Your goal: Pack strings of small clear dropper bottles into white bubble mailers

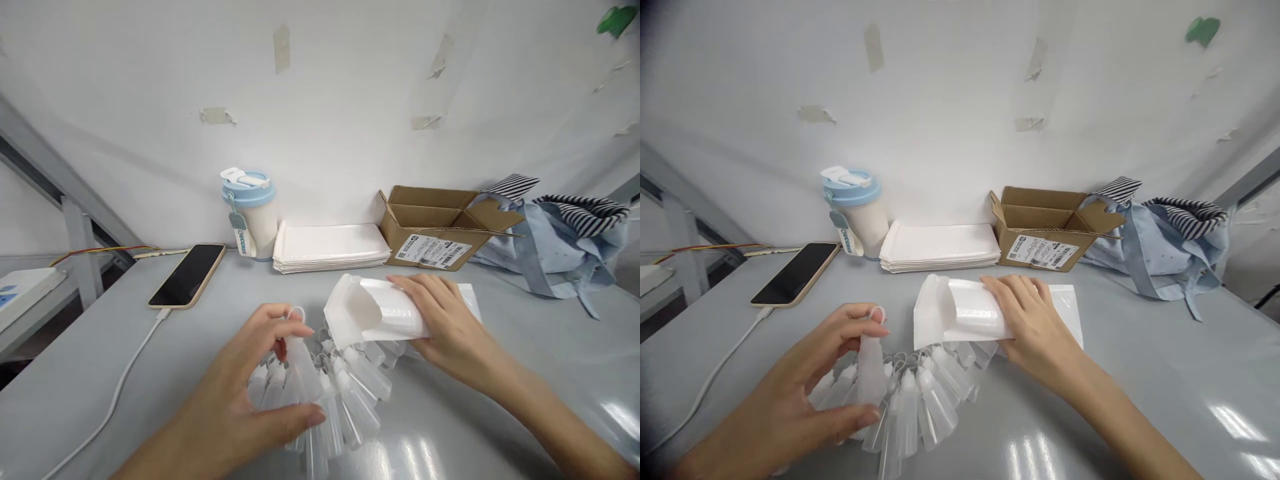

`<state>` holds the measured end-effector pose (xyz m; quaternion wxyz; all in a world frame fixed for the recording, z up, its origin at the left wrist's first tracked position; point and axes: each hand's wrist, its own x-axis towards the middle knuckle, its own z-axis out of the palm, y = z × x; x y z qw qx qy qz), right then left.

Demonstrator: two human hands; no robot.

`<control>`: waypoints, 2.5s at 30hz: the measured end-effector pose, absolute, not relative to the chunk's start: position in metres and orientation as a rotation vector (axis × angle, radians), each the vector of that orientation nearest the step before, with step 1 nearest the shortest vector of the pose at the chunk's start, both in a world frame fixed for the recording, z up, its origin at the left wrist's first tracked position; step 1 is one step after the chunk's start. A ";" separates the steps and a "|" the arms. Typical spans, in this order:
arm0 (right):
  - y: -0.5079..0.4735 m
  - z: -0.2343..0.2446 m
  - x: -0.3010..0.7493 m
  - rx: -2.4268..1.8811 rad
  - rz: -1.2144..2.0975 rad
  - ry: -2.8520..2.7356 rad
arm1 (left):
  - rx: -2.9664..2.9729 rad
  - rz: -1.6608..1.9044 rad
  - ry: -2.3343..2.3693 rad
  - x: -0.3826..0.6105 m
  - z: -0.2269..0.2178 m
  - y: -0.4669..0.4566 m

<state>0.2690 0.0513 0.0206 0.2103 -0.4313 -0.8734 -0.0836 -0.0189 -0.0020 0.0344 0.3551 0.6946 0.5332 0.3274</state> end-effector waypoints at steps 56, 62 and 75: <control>0.033 0.025 0.248 -1.031 -0.112 -2.426 | 2.080 1.162 1.604 -0.002 0.029 -0.013; 0.034 0.021 0.250 -1.024 -0.081 -2.402 | 2.296 1.413 1.527 0.005 0.023 -0.012; 0.041 0.019 0.255 -1.021 -0.109 -2.351 | 2.428 1.243 1.106 0.000 0.027 -0.010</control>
